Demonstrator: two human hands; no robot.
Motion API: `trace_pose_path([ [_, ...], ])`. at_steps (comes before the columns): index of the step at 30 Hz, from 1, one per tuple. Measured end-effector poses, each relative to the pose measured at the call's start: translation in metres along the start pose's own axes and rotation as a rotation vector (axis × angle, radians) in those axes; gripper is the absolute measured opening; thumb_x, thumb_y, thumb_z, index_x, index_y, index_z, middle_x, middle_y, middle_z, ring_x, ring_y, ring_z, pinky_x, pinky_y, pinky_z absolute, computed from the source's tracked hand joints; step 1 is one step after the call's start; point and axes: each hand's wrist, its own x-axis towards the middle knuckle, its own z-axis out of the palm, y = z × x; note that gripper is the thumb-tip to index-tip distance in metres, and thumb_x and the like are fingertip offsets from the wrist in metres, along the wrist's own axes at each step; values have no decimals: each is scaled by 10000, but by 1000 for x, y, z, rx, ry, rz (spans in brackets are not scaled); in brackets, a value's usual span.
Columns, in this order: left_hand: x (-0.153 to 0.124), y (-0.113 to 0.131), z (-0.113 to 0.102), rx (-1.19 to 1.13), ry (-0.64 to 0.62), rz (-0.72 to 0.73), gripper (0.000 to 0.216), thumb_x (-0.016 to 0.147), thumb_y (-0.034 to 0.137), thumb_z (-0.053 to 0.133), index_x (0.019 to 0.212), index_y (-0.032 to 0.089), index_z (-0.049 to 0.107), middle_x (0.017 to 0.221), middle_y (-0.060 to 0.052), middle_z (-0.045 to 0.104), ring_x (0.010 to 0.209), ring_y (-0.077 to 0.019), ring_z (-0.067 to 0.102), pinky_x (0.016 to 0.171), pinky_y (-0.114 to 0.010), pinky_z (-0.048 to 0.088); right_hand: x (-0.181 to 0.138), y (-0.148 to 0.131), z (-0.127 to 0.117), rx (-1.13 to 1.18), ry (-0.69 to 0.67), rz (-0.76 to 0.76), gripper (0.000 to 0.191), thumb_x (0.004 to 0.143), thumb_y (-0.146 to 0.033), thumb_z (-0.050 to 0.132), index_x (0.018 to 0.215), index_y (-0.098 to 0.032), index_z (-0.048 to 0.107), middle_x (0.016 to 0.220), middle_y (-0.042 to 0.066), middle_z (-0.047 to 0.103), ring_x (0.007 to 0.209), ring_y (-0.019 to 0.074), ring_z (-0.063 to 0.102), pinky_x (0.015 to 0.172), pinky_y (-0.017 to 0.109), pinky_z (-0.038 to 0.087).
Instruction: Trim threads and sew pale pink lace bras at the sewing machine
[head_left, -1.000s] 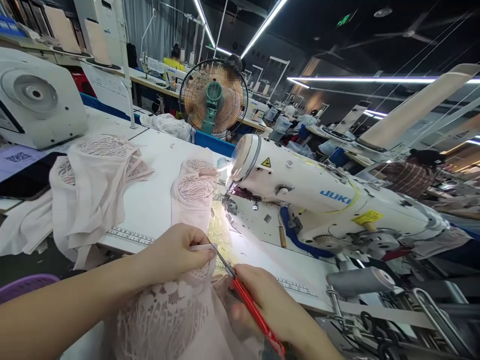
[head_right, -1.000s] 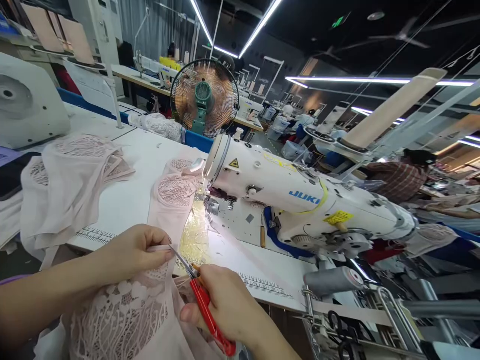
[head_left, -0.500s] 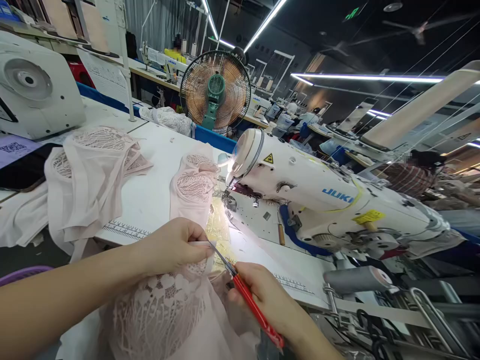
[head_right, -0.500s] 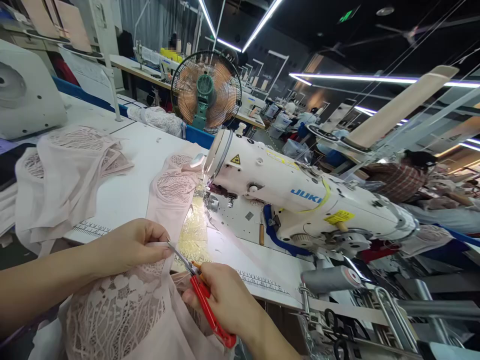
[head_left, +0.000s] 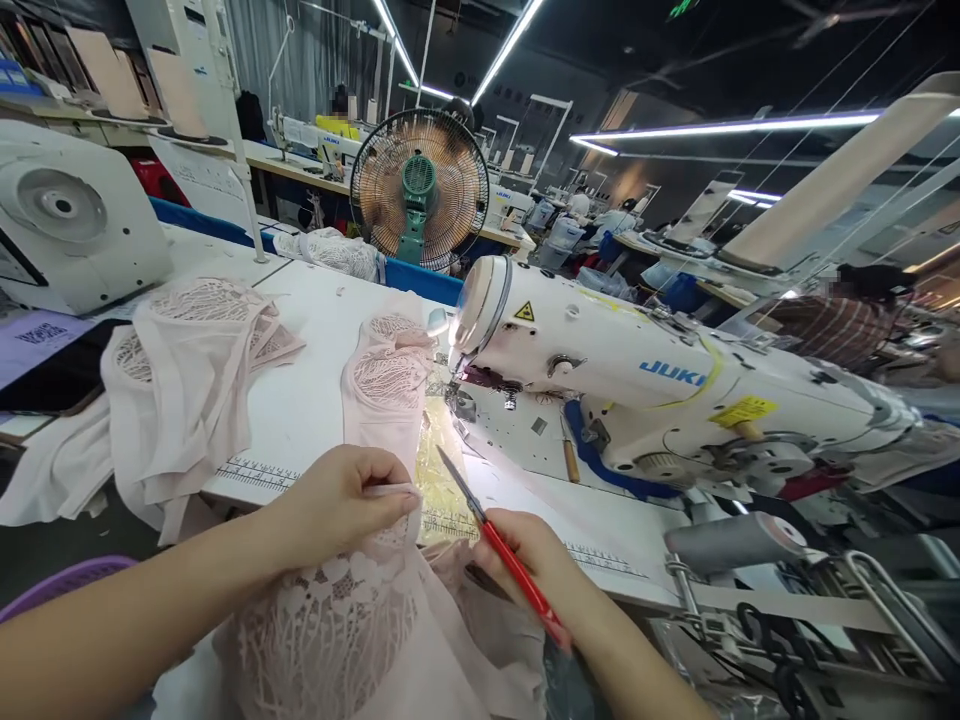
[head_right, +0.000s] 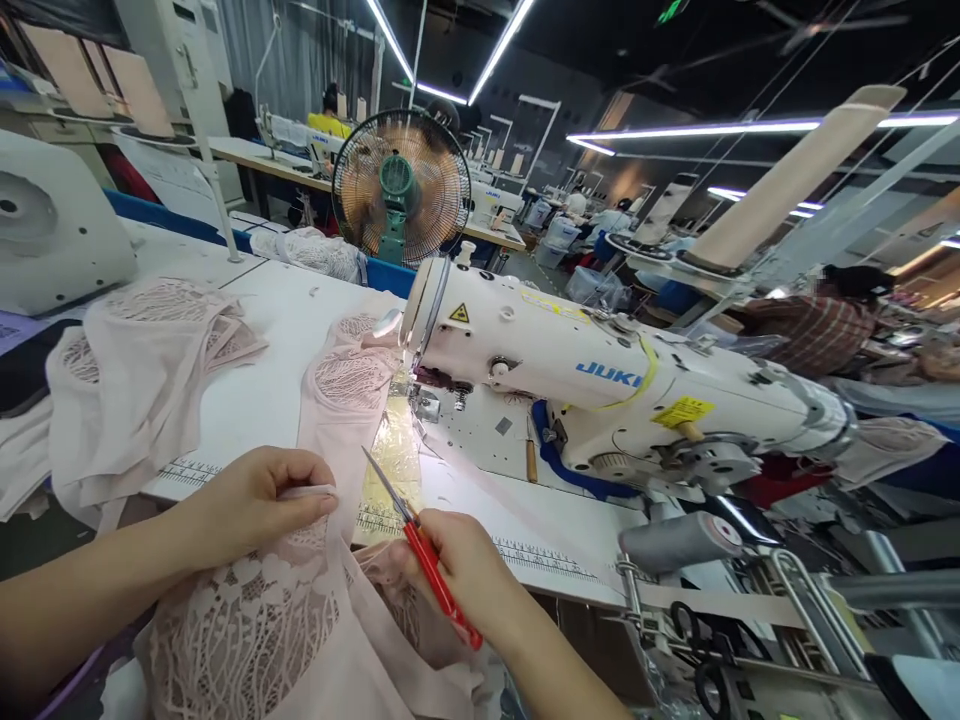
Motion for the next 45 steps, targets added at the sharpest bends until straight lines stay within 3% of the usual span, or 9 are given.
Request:
trace_pose_path([
  [8,-10,-5,-5,-78,57,34,249,698,394,635,754,152,649,627,8,537,577,-117,463,518,-218,382,-5,-15,-10,-169,-44,-63,368,806,-497,509,651,-207,344,649,-24,450,574,120,382,515,227,259],
  [14,-18,-2,-3,-28,7,17,257,712,392,623,695,137,596,509,67,385,453,-63,306,436,-192,231,-4,-28,-12,-318,-64,-84,403,737,-444,625,610,-205,327,589,-46,434,539,109,333,494,225,211],
  [18,-20,0,-2,21,12,-5,246,701,378,612,704,134,578,505,75,358,448,-60,294,428,-196,228,-5,-30,-14,-347,-40,-107,411,721,-412,645,593,-203,315,575,-49,428,521,103,315,489,227,207],
  [26,-21,4,-1,42,14,-5,238,686,375,615,675,144,557,482,81,350,428,-52,280,408,-185,200,-6,-28,-16,-387,-21,-97,425,725,-532,635,612,-200,394,591,-37,464,529,106,338,493,231,214],
  [34,-19,1,-3,59,13,-1,240,693,380,619,712,143,591,494,68,381,443,-66,311,427,-193,226,-4,-30,-17,-404,-17,-87,435,721,-506,638,589,-202,355,575,-34,446,523,107,322,490,234,207],
  [40,-17,-2,-6,100,35,24,242,721,383,615,709,142,599,525,49,411,483,-87,362,461,-208,288,-3,-31,-14,-314,-29,-21,460,736,-488,615,551,-206,303,539,-36,407,510,111,308,485,242,207],
  [45,-17,-1,-7,54,83,68,253,740,392,631,703,142,611,582,18,496,529,-101,427,500,-215,352,-9,-26,-12,0,-31,-51,372,762,-508,600,656,-202,417,668,-19,512,596,129,445,518,226,320],
])
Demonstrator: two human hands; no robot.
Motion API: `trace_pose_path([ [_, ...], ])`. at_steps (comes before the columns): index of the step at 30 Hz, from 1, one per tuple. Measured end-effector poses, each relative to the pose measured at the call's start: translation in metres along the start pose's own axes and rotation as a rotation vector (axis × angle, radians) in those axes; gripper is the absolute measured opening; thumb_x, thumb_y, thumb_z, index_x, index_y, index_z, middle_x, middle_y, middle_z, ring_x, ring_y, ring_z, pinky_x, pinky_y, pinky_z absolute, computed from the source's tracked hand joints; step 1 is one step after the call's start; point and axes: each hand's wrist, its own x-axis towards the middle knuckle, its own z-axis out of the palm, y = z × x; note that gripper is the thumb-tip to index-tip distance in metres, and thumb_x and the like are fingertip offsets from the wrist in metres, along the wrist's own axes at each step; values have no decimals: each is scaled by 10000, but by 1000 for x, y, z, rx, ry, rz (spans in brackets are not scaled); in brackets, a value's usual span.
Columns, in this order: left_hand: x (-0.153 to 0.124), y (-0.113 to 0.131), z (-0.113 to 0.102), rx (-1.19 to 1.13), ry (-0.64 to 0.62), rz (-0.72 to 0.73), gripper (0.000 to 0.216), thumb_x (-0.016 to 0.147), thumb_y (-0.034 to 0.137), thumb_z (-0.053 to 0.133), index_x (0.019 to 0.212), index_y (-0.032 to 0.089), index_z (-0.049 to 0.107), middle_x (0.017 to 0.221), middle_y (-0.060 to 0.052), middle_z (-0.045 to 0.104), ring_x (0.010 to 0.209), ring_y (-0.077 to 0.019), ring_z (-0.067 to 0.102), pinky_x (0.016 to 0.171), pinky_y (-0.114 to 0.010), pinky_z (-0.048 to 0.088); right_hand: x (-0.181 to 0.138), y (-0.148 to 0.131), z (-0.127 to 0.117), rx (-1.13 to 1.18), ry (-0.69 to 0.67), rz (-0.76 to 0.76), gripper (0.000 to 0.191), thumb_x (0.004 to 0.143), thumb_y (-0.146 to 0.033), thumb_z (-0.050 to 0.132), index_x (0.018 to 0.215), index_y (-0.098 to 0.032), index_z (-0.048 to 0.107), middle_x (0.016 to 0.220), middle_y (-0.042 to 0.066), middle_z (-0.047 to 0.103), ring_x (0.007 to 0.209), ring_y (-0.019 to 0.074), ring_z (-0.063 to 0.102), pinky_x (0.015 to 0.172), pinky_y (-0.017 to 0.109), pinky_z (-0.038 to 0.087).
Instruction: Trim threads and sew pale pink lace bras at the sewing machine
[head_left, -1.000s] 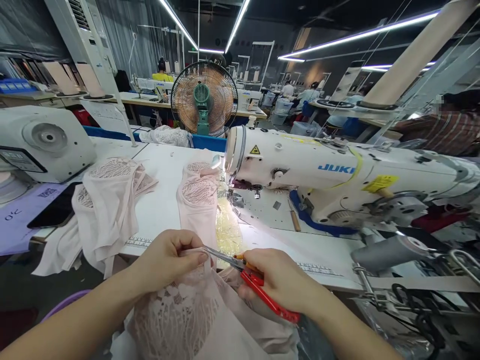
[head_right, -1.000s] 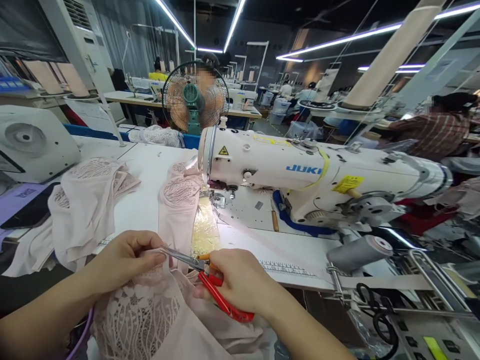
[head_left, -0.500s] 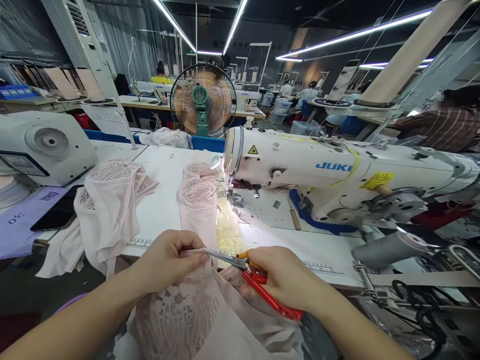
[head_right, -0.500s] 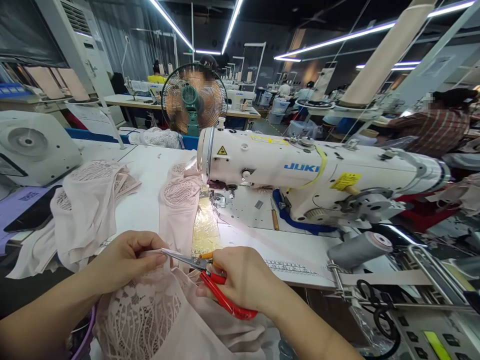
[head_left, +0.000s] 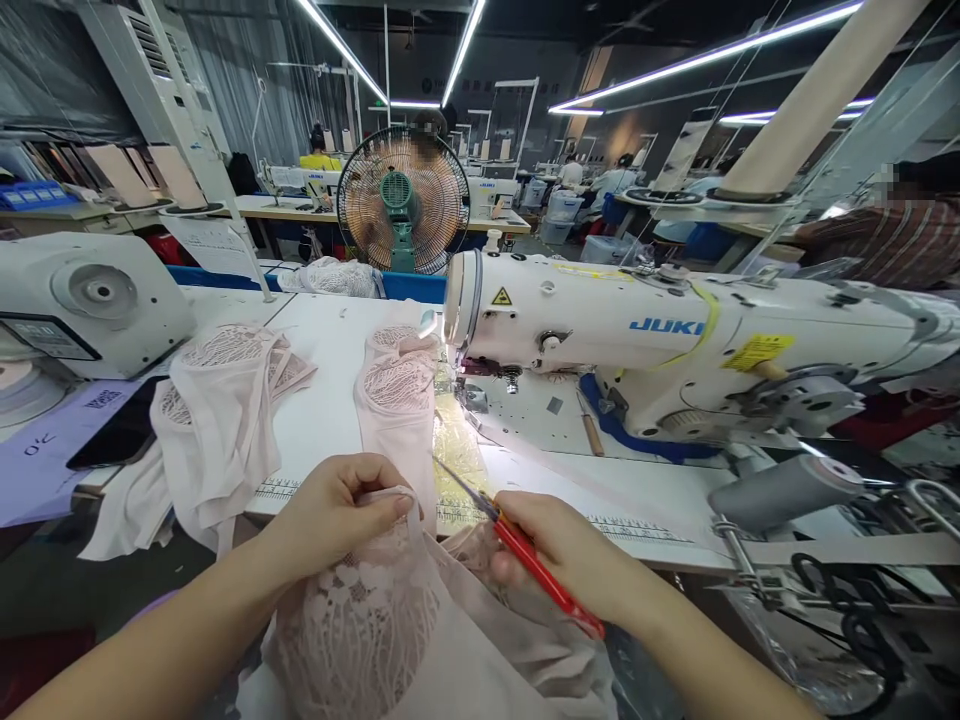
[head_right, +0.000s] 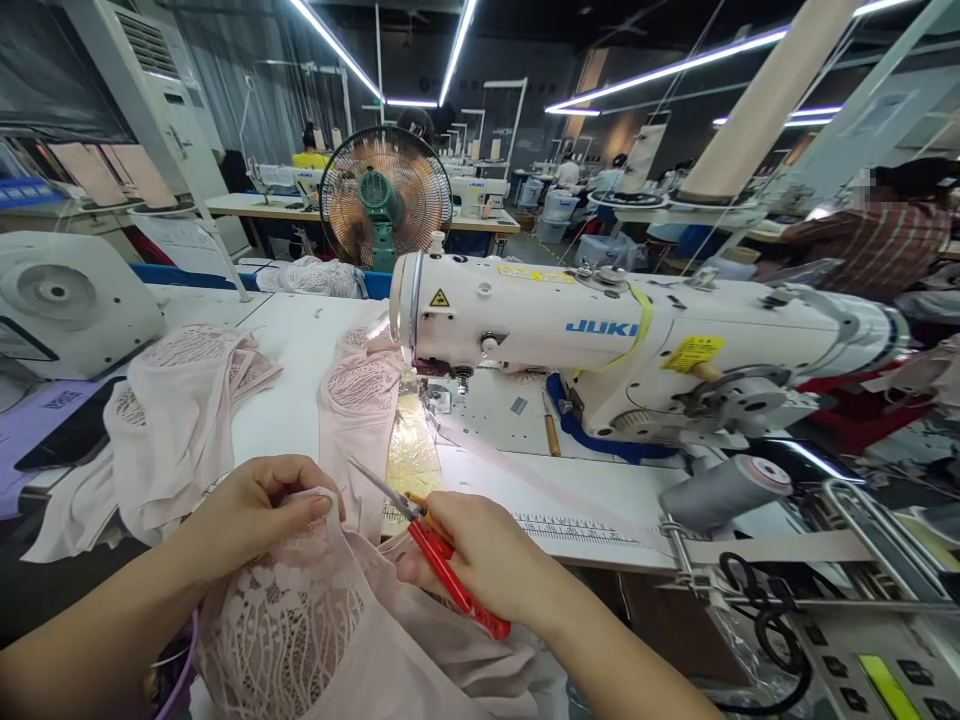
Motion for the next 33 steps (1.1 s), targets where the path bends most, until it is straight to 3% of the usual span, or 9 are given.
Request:
trace_pose_path([
  [4,-1,-5,-3,-99,102,-11,256,745,400,656,705,154,601,639,2,572,561,-111,499,528,-215,407,-7,4,16,230,77,-98,438,658,-576,694,781,-197,512,753,8,569,668,164,519,577,256,425],
  [9,-7,-8,0,-220,257,-51,212,707,354,699,696,169,597,672,2,638,539,-116,553,510,-217,450,-10,10,53,204,149,-227,507,649,-387,769,1056,-182,548,1014,96,611,894,228,598,787,344,493],
  [15,-25,1,6,-256,414,-23,132,688,275,716,686,189,616,708,24,678,589,-116,578,541,-200,470,-6,9,70,102,292,-412,190,714,-123,562,884,-199,521,937,92,612,945,233,578,823,372,477],
  [21,-53,10,10,-218,528,90,49,688,171,683,662,197,650,691,44,685,598,-101,577,531,-171,454,-17,-3,69,123,238,-325,139,716,-131,549,804,-209,474,810,62,568,762,207,549,668,330,468],
  [27,-81,16,15,-312,604,235,91,677,137,653,631,216,652,674,28,690,532,-117,590,452,-185,461,-31,-16,67,263,366,-389,150,759,-115,545,796,-222,447,804,28,524,733,172,520,625,285,440],
  [33,-107,11,19,-183,786,353,93,670,136,660,641,224,669,683,29,699,610,-115,624,485,-146,501,-43,-31,71,218,412,-241,200,799,-267,566,727,-219,385,753,24,510,616,137,451,530,257,390],
])
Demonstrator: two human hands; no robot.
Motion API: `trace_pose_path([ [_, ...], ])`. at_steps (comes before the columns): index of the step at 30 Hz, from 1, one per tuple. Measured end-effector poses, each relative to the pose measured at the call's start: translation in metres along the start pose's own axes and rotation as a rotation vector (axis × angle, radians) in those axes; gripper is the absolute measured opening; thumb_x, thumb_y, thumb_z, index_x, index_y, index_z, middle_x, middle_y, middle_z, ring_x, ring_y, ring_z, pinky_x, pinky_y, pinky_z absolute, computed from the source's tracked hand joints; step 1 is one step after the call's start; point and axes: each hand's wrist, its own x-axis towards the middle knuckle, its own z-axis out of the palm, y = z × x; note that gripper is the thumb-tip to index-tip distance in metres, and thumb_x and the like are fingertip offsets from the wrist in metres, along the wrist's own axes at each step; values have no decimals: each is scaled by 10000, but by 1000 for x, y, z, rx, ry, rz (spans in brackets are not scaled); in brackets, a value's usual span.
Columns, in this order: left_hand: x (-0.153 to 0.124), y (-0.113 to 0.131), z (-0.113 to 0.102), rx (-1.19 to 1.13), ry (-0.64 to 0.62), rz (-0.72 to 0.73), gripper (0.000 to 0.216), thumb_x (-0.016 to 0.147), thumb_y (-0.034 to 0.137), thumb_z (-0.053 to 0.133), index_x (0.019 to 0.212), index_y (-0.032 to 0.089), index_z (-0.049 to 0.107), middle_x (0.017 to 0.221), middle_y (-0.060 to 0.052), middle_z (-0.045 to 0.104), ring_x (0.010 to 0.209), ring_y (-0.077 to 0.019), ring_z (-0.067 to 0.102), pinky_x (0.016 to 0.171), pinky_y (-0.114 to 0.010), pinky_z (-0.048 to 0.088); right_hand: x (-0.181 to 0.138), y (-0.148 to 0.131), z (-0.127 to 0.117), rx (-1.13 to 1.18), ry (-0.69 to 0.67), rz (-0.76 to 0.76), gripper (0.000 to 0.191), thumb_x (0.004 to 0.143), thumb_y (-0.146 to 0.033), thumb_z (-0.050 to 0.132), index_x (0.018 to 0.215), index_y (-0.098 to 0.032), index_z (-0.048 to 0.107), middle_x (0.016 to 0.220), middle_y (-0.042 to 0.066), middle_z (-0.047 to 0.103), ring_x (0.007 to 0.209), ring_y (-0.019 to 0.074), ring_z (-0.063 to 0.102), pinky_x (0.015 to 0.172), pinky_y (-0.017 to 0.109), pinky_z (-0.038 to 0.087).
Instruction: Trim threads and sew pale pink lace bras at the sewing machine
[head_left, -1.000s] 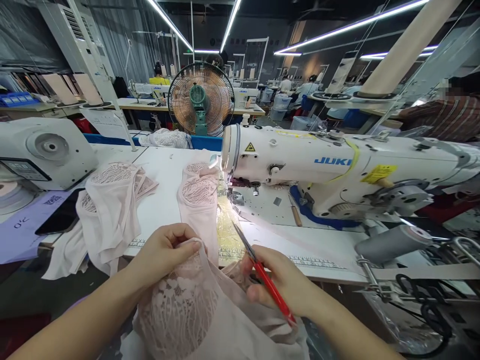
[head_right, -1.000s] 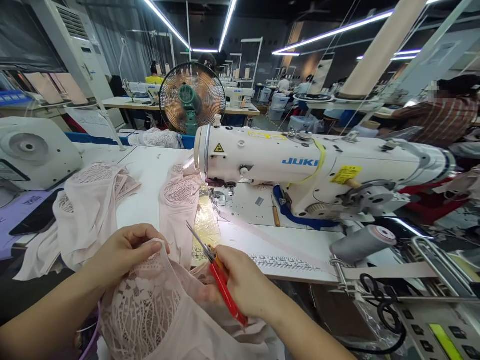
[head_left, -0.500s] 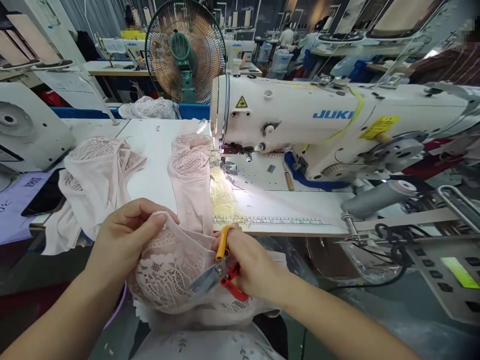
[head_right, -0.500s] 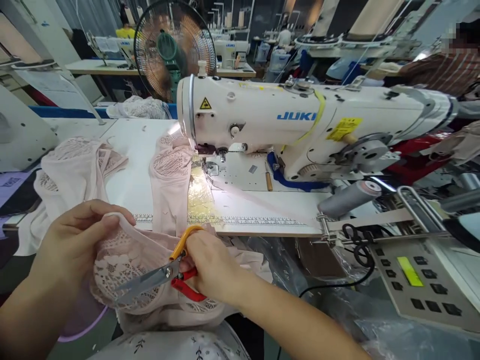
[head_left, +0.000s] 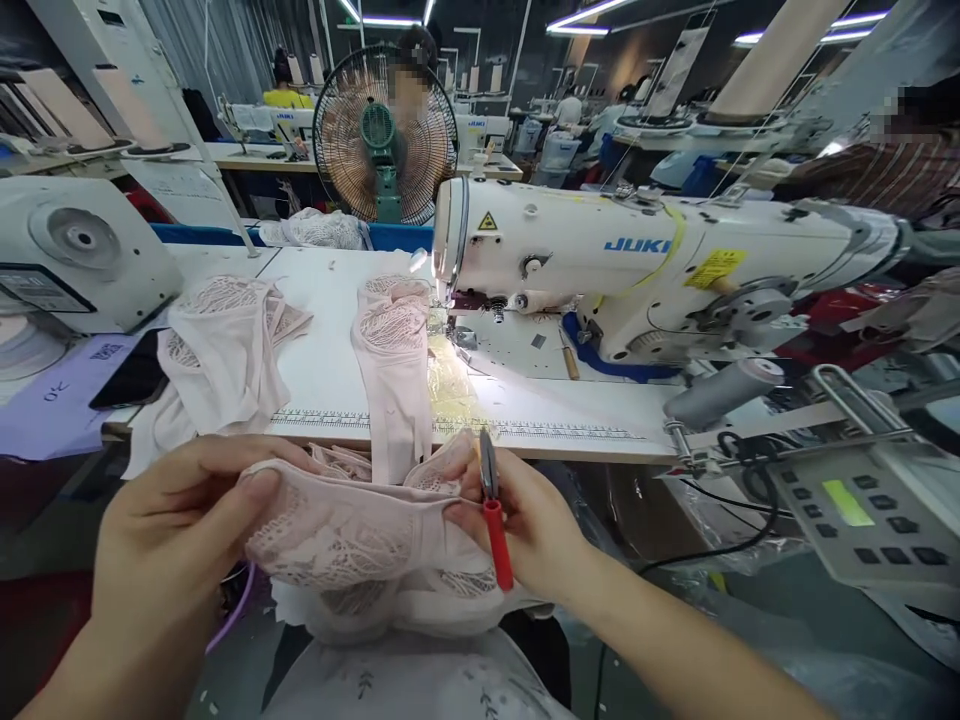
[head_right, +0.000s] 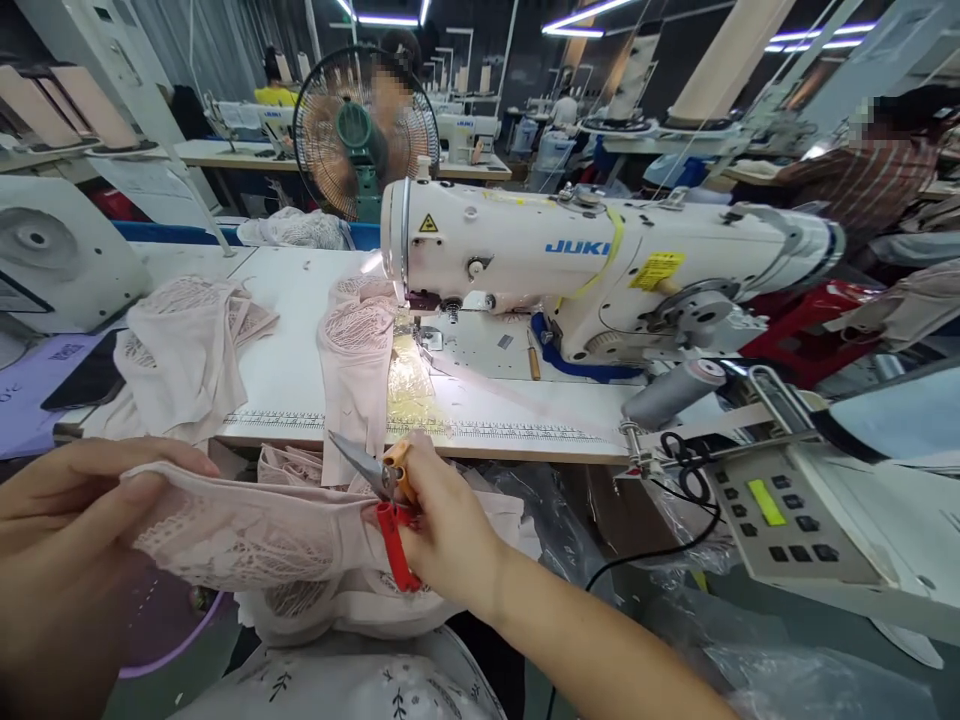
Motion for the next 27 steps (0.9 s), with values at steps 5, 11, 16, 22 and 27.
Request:
trace_pose_path([
  [5,-18,15,-26,118,27,-38,30,668,205,702,650,219,683,725,6,707,646,-144,652,500,-170,521,-18,-21,6,60,-156,95,245,776,-284,563,662,-218,355,607,-35,422,520,103,384,470,230,319],
  [11,-12,-7,-44,89,-99,-330,129,607,258,724,619,179,623,624,6,658,514,-125,597,449,-198,483,-34,-30,19,140,-311,149,309,783,-305,527,597,-222,294,567,-53,317,516,96,308,473,226,279],
  [16,24,-93,-26,133,-294,-412,281,547,381,712,607,171,536,525,30,550,465,-110,517,461,-221,430,-19,8,30,6,-265,212,351,727,-270,557,567,-226,247,564,-55,302,529,100,286,500,225,272],
  [22,39,-100,-3,448,-400,-124,229,623,357,682,763,178,651,777,-49,657,819,-249,588,765,-360,466,-5,29,31,39,-253,285,324,704,-193,545,548,-219,263,581,-47,352,548,101,334,521,214,300],
  [27,19,-67,22,761,-1075,523,214,870,246,460,952,200,652,947,-61,667,921,-232,587,804,-352,442,-1,25,26,34,-316,258,314,692,-116,526,574,-217,253,603,-50,387,553,98,338,528,216,287],
])
